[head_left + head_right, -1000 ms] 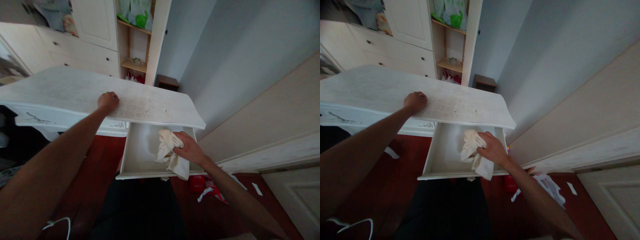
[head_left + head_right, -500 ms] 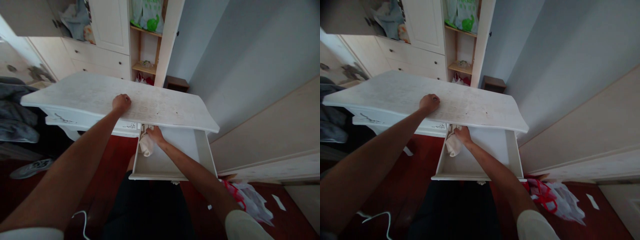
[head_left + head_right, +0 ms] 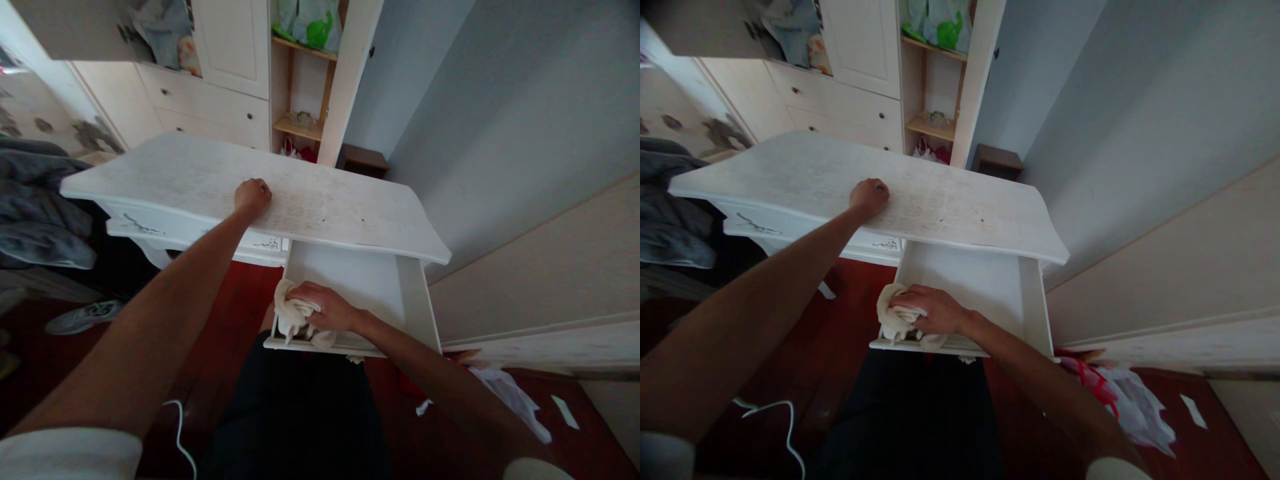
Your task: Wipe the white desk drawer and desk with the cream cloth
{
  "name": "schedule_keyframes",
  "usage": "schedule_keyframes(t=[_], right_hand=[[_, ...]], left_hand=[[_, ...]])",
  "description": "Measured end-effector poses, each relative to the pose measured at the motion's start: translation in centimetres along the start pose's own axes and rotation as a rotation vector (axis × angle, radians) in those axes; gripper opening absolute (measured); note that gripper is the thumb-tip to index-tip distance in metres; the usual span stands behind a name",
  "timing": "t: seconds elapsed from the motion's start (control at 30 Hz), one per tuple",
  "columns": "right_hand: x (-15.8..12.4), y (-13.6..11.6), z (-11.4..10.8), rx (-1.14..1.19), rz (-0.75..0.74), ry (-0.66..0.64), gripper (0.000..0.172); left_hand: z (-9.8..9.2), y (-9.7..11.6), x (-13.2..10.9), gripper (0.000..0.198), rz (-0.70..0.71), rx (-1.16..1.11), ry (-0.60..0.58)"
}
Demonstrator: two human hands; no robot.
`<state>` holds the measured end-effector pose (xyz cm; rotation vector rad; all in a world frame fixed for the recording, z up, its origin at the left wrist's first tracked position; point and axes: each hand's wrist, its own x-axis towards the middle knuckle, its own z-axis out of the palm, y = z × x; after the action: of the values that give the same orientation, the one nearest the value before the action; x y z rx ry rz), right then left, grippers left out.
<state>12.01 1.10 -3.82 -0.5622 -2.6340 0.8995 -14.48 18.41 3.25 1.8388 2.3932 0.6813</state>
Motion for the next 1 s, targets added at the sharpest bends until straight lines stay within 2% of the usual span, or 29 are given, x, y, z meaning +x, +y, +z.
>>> schedule_keyframes(t=[0.1,0.17,0.23,0.33,0.4,0.5,0.57,0.63,0.73,0.87,0.93,1.0], right_hand=[[0.5,-2.8,-0.9,-0.223,-0.119,-0.176,0.047],[1.1,-4.6,-1.1,-0.379,-0.172,-0.247,0.040],[2.0,-5.8,-1.1,-0.508,-0.200,-0.254,0.035],[3.5,-6.1,-1.2,-0.654,-0.170,-0.195,0.035],[4.6,-5.5,-1.7,-0.725,-0.089,-0.132,0.037],[6.1,-4.1,-2.8,-0.766,0.155,0.018,0.040],[6.8,-3.4,-3.5,-0.717,0.318,0.096,0.042],[6.8,-3.2,-3.8,-0.631,0.393,0.109,0.044],[5.7,-4.2,-3.4,-0.539,0.317,0.010,0.046],[2.6,-7.4,-2.0,-0.526,0.067,-0.189,0.041],[0.7,-8.6,-1.8,-0.549,-0.013,-0.220,0.039],[-1.4,-9.3,-2.0,-0.581,-0.030,-0.228,0.037]], left_hand=[[0.0,-0.1,-0.1,0.046,0.007,0.008,-0.003],[0.0,-0.1,-0.1,0.046,0.017,0.009,-0.006],[0.0,-0.1,-0.1,0.046,0.022,0.006,-0.011],[-0.1,-0.1,-0.2,0.044,0.012,-0.005,-0.012],[-0.2,-0.1,-0.3,0.043,0.003,-0.022,-0.013],[-0.5,0.0,-0.4,0.043,-0.001,-0.043,-0.020],[-0.6,0.0,-0.5,0.043,0.003,-0.050,-0.025],[-0.6,0.0,-0.5,0.043,0.002,-0.054,-0.029],[-0.5,0.1,-0.5,0.044,-0.015,-0.062,-0.029],[-0.4,0.1,-0.4,0.045,-0.022,-0.058,-0.036],[-0.6,0.1,-0.6,0.046,-0.020,-0.047,-0.043],[-0.9,0.2,-0.8,0.046,0.004,-0.034,-0.055]])
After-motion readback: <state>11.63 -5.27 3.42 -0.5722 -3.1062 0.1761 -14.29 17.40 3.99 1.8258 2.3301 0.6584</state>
